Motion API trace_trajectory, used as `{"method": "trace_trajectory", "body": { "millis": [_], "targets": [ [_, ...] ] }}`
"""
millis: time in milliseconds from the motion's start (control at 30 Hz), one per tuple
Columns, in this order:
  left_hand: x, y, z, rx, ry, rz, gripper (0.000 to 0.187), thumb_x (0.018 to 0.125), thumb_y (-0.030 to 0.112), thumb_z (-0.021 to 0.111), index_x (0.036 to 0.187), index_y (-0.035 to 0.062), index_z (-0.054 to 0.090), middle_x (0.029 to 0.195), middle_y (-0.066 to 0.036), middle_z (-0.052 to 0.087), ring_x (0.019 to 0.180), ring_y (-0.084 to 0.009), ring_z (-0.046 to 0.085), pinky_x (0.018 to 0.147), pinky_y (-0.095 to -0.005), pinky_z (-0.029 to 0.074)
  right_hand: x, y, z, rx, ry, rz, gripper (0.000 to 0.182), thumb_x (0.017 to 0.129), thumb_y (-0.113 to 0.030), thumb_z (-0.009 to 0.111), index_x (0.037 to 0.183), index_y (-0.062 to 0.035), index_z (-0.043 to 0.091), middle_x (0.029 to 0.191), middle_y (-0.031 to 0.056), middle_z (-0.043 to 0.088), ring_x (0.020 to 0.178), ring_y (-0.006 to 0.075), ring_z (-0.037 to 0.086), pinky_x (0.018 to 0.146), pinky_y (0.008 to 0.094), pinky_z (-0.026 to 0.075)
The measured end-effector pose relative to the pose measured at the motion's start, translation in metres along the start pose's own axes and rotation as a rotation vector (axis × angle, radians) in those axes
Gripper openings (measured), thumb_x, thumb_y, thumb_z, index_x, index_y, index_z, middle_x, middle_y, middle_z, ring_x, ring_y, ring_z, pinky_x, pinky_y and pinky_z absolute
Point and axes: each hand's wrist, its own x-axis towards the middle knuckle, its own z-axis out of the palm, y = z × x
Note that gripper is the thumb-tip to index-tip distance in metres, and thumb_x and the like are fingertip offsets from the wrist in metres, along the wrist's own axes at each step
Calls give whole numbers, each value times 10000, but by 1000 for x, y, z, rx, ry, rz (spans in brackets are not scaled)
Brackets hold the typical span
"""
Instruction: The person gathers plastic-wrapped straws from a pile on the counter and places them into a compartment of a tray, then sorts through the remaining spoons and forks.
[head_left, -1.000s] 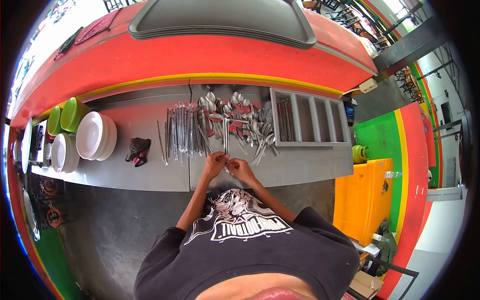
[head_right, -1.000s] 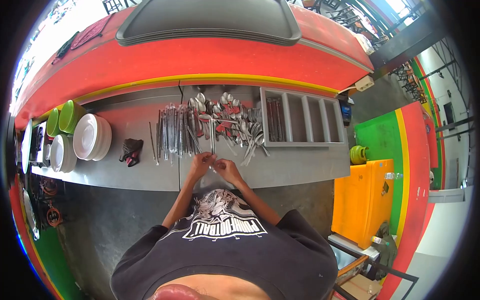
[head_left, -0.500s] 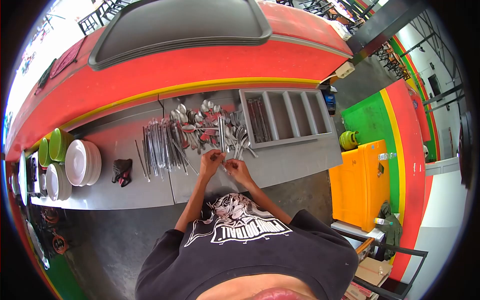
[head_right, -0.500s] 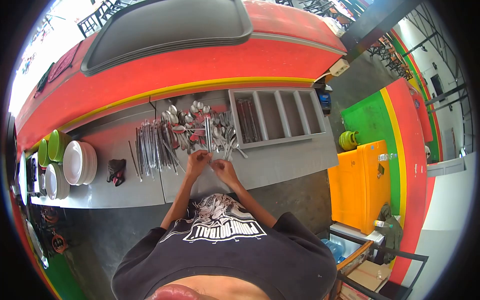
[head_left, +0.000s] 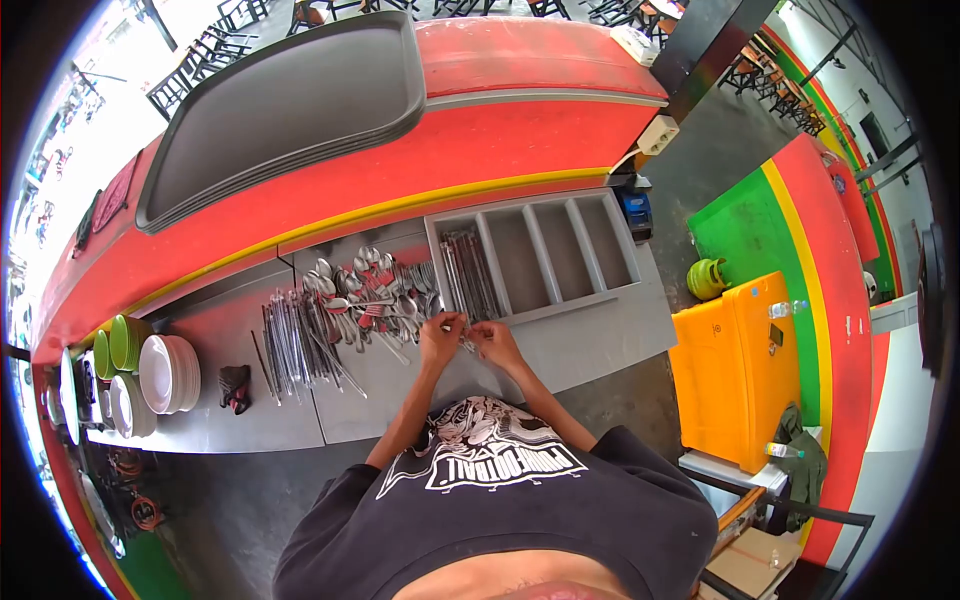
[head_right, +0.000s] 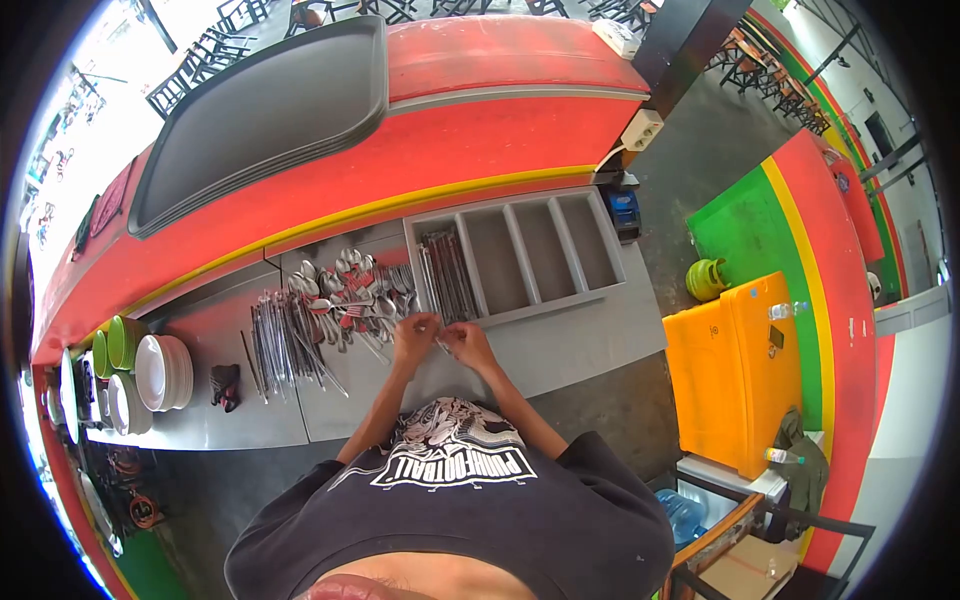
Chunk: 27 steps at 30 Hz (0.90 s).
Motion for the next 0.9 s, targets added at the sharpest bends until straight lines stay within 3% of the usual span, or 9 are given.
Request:
{"method": "trace_trajectory", "body": {
  "millis": [133,333,467,567,733,900],
  "targets": [
    [14,-2,23,249,185,119,262,815,284,695,870,28,717,722,-110,694,643,-247,684,579,-341,509,21,-4,-22,-11,-50,68,244,886,-219,637,932,18,678,630,31,605,442,92,512,416,263,385],
    [27,-1,35,368,283,47,298,808,353,678,862,63,726,753,-106,700,703,-308,678,626,-389,515,49,-11,-39,-82,-107,122,274,876,-224,646,963,35,663,617,33,595,431,103,520,383,275,407],
    [27,4,45,436,359,58,301,813,341,671,942,72,713,793,-98,706,717,-304,677,641,-394,516,63,11,-37,-56,-127,95,352,875,-214,645,1111,43,603,652,41,608,428,112,534,379,285,424],
    [21,2,53,464,422,144,319,817,314,671,1030,76,682,849,-94,708,710,-289,675,652,-395,516,53,-8,-41,-76,-122,131,453,832,-220,648,1178,56,554,695,100,662,458,175,618,446,310,476],
    [8,-4,63,501,450,271,334,828,263,665,1090,58,635,906,-98,687,668,-259,663,650,-382,515,40,-13,-53,-37,-231,52,389,866,-169,631,1179,48,553,682,76,624,454,151,589,427,291,465],
    [4,-7,55,259,385,243,252,839,172,654,1051,36,643,870,-98,679,644,-214,658,591,-324,508,38,-15,-50,18,-237,70,299,883,-122,614,1132,38,574,693,59,598,470,136,571,419,286,471]
  ]
}}
